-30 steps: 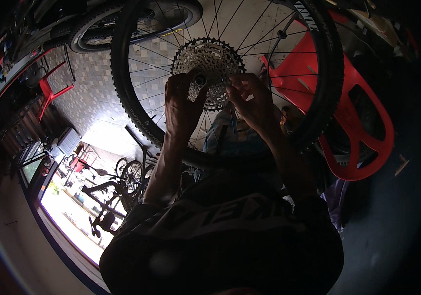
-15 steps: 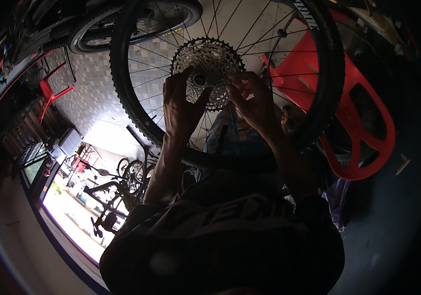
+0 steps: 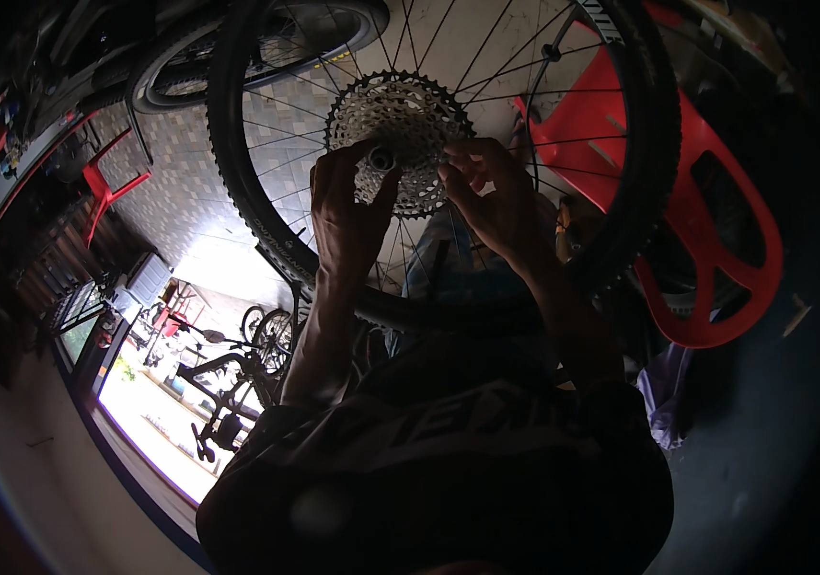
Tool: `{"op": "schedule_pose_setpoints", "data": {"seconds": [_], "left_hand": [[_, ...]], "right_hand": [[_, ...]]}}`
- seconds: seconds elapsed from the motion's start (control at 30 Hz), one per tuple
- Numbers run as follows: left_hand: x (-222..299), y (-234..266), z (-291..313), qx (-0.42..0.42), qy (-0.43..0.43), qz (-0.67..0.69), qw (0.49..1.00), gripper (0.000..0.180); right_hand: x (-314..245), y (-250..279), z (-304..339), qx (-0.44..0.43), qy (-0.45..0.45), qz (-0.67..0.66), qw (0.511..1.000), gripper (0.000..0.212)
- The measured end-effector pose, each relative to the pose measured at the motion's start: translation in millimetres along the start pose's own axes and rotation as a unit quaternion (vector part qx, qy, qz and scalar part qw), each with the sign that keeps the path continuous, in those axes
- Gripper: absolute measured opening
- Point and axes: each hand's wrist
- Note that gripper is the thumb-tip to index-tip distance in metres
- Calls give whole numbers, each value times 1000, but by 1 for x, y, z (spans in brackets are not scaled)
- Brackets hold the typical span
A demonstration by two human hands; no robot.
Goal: The person assembles a bicycle wheel by attaching a cassette to the rear hub. They place the cassette onto the hub, then insert and tighten multiple spacers and a lockring using a wrench. The wheel remains held in hand throughout the process.
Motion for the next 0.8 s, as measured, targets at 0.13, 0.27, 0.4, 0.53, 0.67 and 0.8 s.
{"op": "schedule_pose_setpoints", "data": {"seconds": [0.13, 0.27, 0.4, 0.53, 0.67, 0.8], "left_hand": [[-1, 0, -1, 1, 3, 1, 1000, 45], [-3, 0, 0, 6, -1, -1, 1000, 44], [0, 1, -4, -3, 15, -7, 1000, 44], [3, 1, -4, -4, 32, -6, 999, 44], [6, 1, -5, -8, 40, -2, 999, 45], [12, 1, -8, -16, 50, -17, 999, 45]], "right_hand": [[-1, 2, 0, -4, 1, -1, 1000, 32], [-7, 5, 0, -15, -21, -7, 1000, 28], [-12, 9, -2, 0, -6, 25, 1000, 28], [-13, 12, -3, -5, -12, 20, 1000, 28], [-8, 14, 0, -19, -44, -5, 999, 28], [-4, 23, -1, -32, -32, -12, 999, 36]]}}
Point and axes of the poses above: each hand's wrist, its own z-axis away from the middle knuckle, its own y-axis out of the back of the hand, x = y × z, and after that the axes turned 8 degrees about z, right-handed
